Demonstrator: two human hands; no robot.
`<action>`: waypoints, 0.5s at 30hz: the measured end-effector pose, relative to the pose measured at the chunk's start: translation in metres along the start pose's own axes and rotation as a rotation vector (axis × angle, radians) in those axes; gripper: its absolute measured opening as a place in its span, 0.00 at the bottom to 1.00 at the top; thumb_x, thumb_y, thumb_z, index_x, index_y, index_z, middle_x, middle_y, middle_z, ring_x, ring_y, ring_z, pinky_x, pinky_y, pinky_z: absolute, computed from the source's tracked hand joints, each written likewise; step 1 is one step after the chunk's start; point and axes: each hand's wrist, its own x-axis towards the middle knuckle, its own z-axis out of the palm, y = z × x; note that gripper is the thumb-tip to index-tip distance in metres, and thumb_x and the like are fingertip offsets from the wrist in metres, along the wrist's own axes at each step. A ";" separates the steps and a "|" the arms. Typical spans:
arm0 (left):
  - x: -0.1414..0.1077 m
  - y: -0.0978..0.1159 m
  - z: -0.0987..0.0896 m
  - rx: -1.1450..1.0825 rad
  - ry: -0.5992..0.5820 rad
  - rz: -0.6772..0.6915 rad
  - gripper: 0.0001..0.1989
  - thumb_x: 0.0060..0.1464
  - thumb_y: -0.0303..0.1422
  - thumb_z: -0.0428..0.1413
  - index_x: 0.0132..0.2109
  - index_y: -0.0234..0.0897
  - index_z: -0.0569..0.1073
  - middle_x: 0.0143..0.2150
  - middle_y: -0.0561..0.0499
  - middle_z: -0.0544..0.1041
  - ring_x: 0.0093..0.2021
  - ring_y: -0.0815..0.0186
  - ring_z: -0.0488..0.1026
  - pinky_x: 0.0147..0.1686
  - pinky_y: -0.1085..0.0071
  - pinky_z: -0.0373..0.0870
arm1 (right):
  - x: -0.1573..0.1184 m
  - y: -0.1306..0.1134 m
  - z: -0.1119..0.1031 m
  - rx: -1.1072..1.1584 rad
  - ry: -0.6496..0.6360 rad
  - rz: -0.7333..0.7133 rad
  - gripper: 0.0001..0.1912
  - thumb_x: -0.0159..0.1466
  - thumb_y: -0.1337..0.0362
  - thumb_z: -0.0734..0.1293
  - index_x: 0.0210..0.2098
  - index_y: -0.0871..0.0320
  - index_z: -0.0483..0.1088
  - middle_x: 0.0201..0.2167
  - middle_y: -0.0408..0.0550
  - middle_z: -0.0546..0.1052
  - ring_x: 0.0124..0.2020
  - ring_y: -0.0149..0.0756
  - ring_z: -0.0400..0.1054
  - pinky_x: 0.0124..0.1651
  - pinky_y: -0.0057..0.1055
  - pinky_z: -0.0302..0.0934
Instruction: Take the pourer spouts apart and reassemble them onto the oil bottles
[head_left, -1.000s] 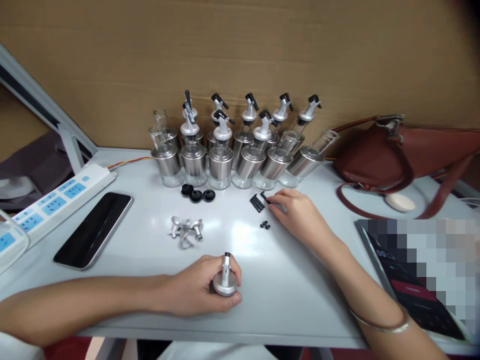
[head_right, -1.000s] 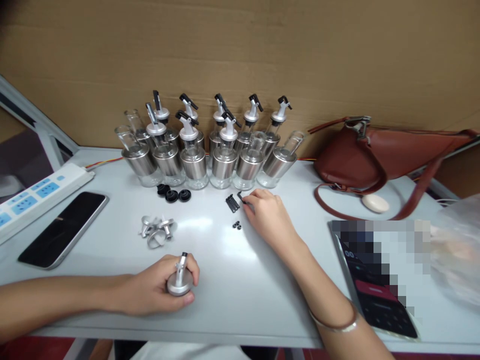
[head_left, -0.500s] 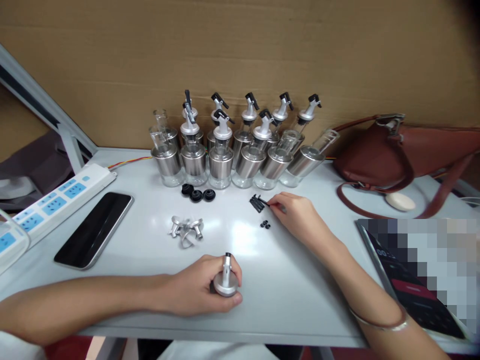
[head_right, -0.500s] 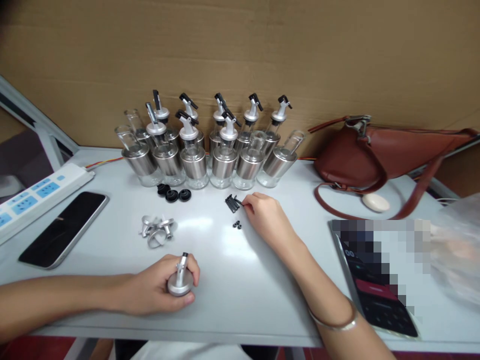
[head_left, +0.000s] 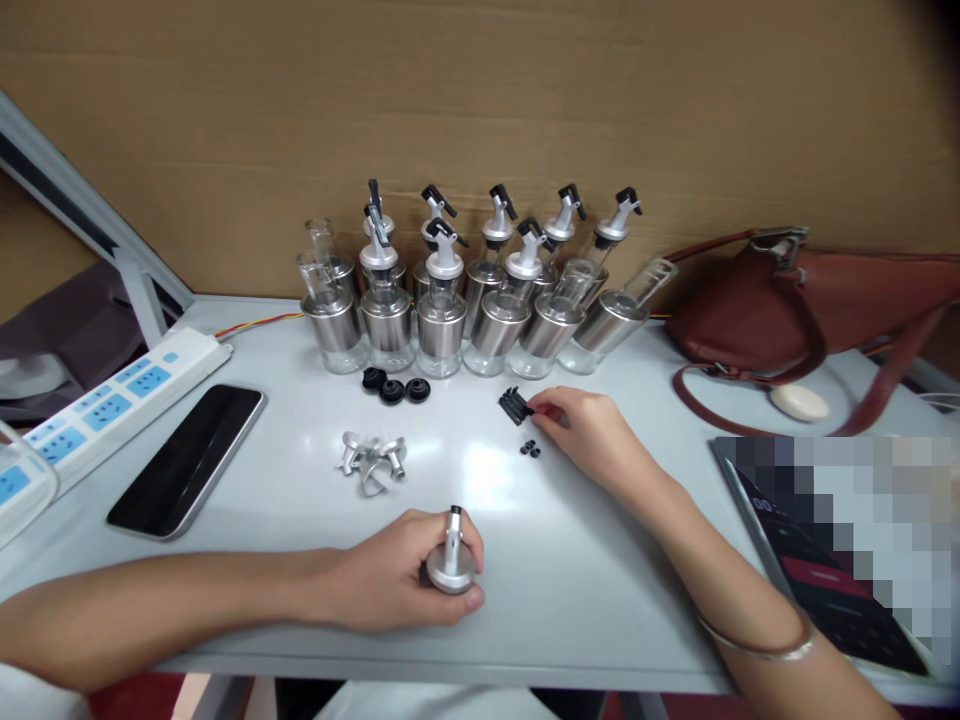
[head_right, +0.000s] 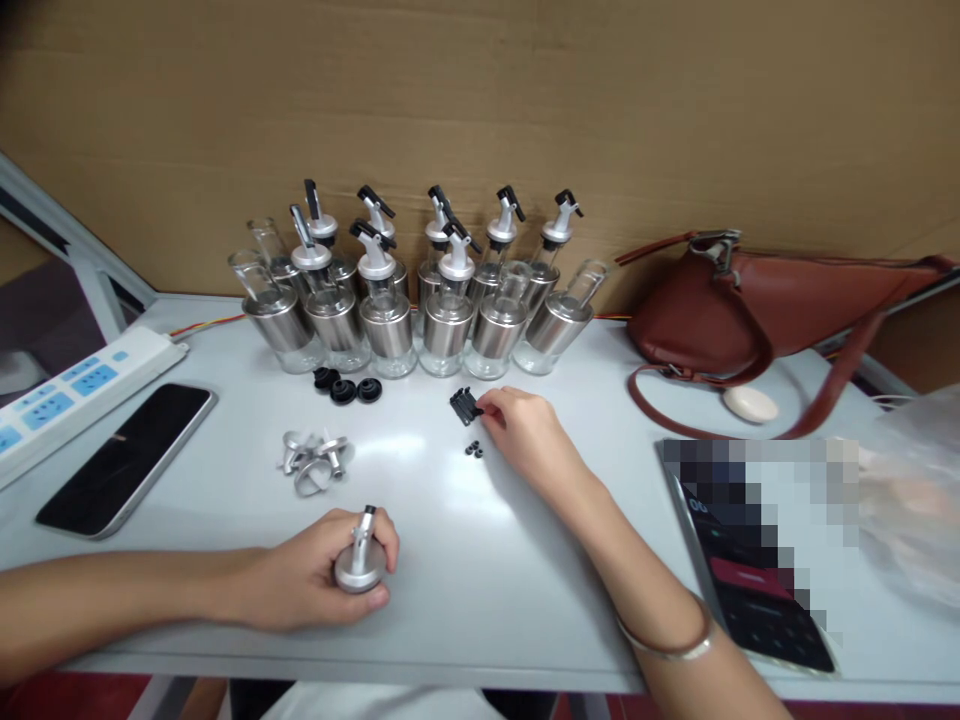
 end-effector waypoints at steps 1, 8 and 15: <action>0.000 0.000 0.000 0.000 0.001 -0.003 0.07 0.51 0.32 0.54 0.34 0.38 0.62 0.23 0.60 0.58 0.23 0.73 0.54 0.23 0.76 0.53 | 0.000 -0.001 0.000 0.015 -0.005 -0.001 0.09 0.58 0.73 0.65 0.35 0.57 0.76 0.27 0.44 0.79 0.26 0.35 0.73 0.32 0.29 0.65; 0.000 0.000 0.001 0.009 0.013 -0.001 0.07 0.51 0.33 0.54 0.34 0.37 0.63 0.23 0.60 0.58 0.22 0.73 0.53 0.22 0.76 0.54 | -0.001 0.001 -0.002 0.082 0.007 -0.203 0.11 0.62 0.72 0.63 0.37 0.57 0.77 0.38 0.51 0.77 0.39 0.41 0.73 0.43 0.37 0.68; 0.000 -0.002 0.001 0.019 0.008 -0.008 0.07 0.51 0.33 0.55 0.34 0.37 0.63 0.23 0.60 0.59 0.22 0.73 0.53 0.22 0.76 0.53 | -0.002 -0.004 -0.002 0.086 -0.079 -0.333 0.15 0.64 0.74 0.60 0.39 0.56 0.77 0.39 0.53 0.76 0.41 0.41 0.73 0.45 0.38 0.69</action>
